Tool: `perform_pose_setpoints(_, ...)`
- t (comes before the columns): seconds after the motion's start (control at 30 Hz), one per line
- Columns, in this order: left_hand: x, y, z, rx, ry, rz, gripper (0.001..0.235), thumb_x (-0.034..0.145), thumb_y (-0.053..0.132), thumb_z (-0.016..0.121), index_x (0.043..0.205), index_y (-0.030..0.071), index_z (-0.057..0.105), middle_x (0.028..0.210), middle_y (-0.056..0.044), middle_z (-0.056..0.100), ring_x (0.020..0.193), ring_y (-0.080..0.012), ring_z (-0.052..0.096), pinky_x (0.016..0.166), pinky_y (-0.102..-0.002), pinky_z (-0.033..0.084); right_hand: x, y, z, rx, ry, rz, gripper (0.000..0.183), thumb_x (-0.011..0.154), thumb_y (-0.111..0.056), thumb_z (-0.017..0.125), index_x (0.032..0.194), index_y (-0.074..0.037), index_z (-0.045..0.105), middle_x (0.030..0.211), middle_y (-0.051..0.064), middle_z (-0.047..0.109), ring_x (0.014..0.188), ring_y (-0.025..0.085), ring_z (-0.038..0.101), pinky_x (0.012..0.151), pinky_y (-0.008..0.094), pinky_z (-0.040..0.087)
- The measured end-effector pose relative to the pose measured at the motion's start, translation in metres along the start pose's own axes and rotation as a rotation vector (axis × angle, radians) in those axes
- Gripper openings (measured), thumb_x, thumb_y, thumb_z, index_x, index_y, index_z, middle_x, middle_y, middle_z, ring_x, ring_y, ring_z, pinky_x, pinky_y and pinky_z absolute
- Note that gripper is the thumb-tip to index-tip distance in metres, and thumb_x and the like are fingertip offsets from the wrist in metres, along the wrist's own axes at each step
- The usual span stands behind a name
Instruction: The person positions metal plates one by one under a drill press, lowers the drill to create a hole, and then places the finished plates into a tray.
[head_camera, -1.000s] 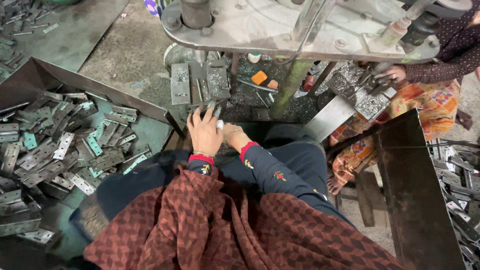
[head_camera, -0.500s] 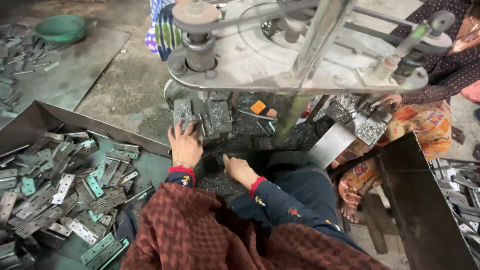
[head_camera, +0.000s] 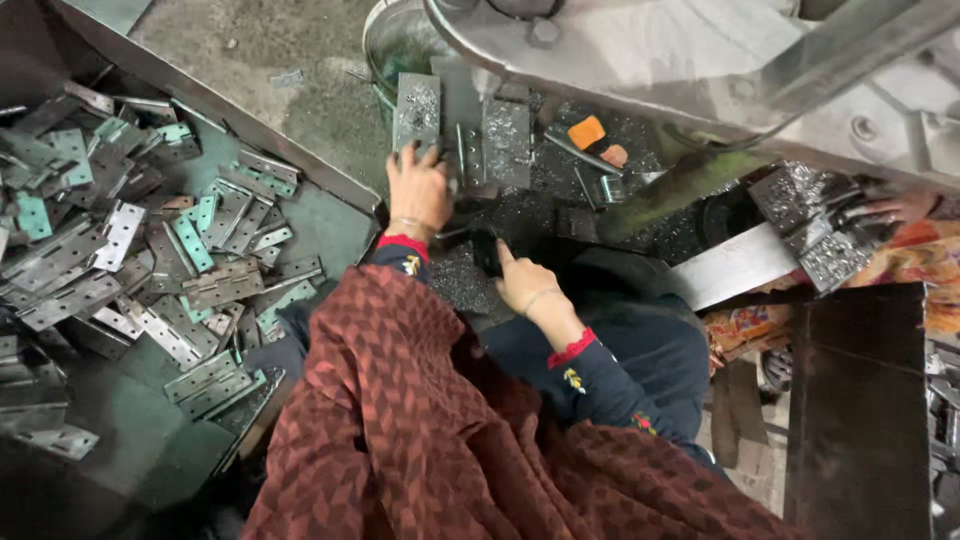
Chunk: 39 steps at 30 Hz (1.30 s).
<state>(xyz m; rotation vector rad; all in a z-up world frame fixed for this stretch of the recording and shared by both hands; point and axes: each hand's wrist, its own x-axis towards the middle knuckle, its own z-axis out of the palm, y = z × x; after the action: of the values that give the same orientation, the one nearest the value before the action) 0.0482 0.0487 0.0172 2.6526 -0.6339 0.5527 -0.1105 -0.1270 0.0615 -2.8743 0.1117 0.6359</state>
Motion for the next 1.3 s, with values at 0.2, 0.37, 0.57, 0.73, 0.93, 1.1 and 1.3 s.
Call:
perform_pose_setpoints(0.2, 0.005, 0.02, 0.003, 0.116, -0.198, 0.02, 0.046, 0.086, 0.048, 0.07, 0.111, 0.009, 0.076, 0.146, -0.008, 0.056, 0.143, -0.0379, 0.037, 0.111, -0.072, 0.025, -0.005, -0.004, 0.0, -0.021, 0.017, 0.017, 0.08, 0.091, -0.031, 0.063, 0.16, -0.014, 0.027, 0.109, 0.024, 0.071, 0.096, 0.043, 0.071, 0.084, 0.053, 0.058)
perform_pose_setpoints(0.37, 0.003, 0.018, 0.005, 0.334, -0.362, 0.069, 0.054, 0.08, 0.045, 0.069, 0.124, 0.013, 0.072, 0.149, -0.007, 0.052, 0.145, -0.0354, 0.033, 0.112, -0.071, 0.021, -0.006, -0.004, 0.006, 0.015, 0.045, 0.022, 0.08, 0.091, -0.03, 0.062, 0.16, -0.012, 0.027, 0.109, 0.025, 0.07, 0.094, 0.043, 0.072, 0.082, 0.054, 0.058)
perform_pose_setpoints(0.57, -0.015, 0.014, -0.005, 0.451, -0.292, 0.284, 0.035, 0.086, 0.025, 0.063, 0.117, 0.013, 0.074, 0.137, -0.007, 0.061, 0.137, -0.0316, 0.045, 0.117, -0.057, 0.03, -0.007, -0.007, 0.006, 0.055, 0.058, 0.007, 0.078, 0.091, -0.027, 0.061, 0.159, -0.005, 0.028, 0.108, 0.026, 0.07, 0.092, 0.042, 0.072, 0.08, 0.052, 0.058)
perform_pose_setpoints(0.73, -0.026, 0.021, -0.019, 0.361, -0.252, 0.293, 0.023, 0.092, 0.023, 0.061, 0.106, 0.013, 0.076, 0.126, -0.007, 0.067, 0.128, -0.0301, 0.05, 0.118, -0.054, 0.034, -0.008, -0.006, 0.014, 0.064, 0.107, -0.005, 0.074, 0.091, -0.023, 0.06, 0.157, -0.004, 0.033, 0.105, 0.026, 0.071, 0.089, 0.042, 0.073, 0.078, 0.052, 0.059)
perform_pose_setpoints(0.93, -0.015, 0.027, -0.055, 0.16, 0.166, 0.271, 0.028, 0.097, 0.025, 0.064, 0.113, 0.006, 0.075, 0.12, -0.008, 0.071, 0.12, -0.0275, 0.057, 0.111, -0.048, 0.04, -0.008, -0.004, 0.007, 0.082, 0.117, -0.036, 0.072, 0.087, -0.024, 0.063, 0.152, -0.003, 0.039, 0.106, 0.025, 0.07, 0.091, 0.041, 0.072, 0.078, 0.052, 0.059)
perform_pose_setpoints(1.1, -0.004, 0.02, -0.068, -0.1, 0.2, 0.117, 0.02, 0.085, 0.012, 0.07, 0.103, 0.005, 0.073, 0.121, -0.011, 0.073, 0.112, -0.0332, 0.061, 0.095, -0.046, 0.046, 0.002, 0.008, -0.003, 0.128, 0.099, -0.085, 0.061, 0.093, -0.044, 0.065, 0.141, -0.009, 0.052, 0.114, 0.021, 0.071, 0.107, 0.04, 0.069, 0.086, 0.05, 0.057)
perform_pose_setpoints(1.3, -0.004, -0.005, -0.023, -0.426, 0.238, -0.054, 0.019, 0.077, 0.009, 0.078, 0.092, 0.0, 0.07, 0.104, -0.019, 0.073, 0.101, -0.0397, 0.066, 0.093, -0.045, 0.054, 0.053, 0.012, -0.01, 0.684, 0.61, -0.164, 0.074, 0.083, -0.027, 0.077, 0.148, -0.006, 0.048, 0.12, 0.021, 0.068, 0.087, 0.03, 0.072, 0.082, 0.041, 0.059)
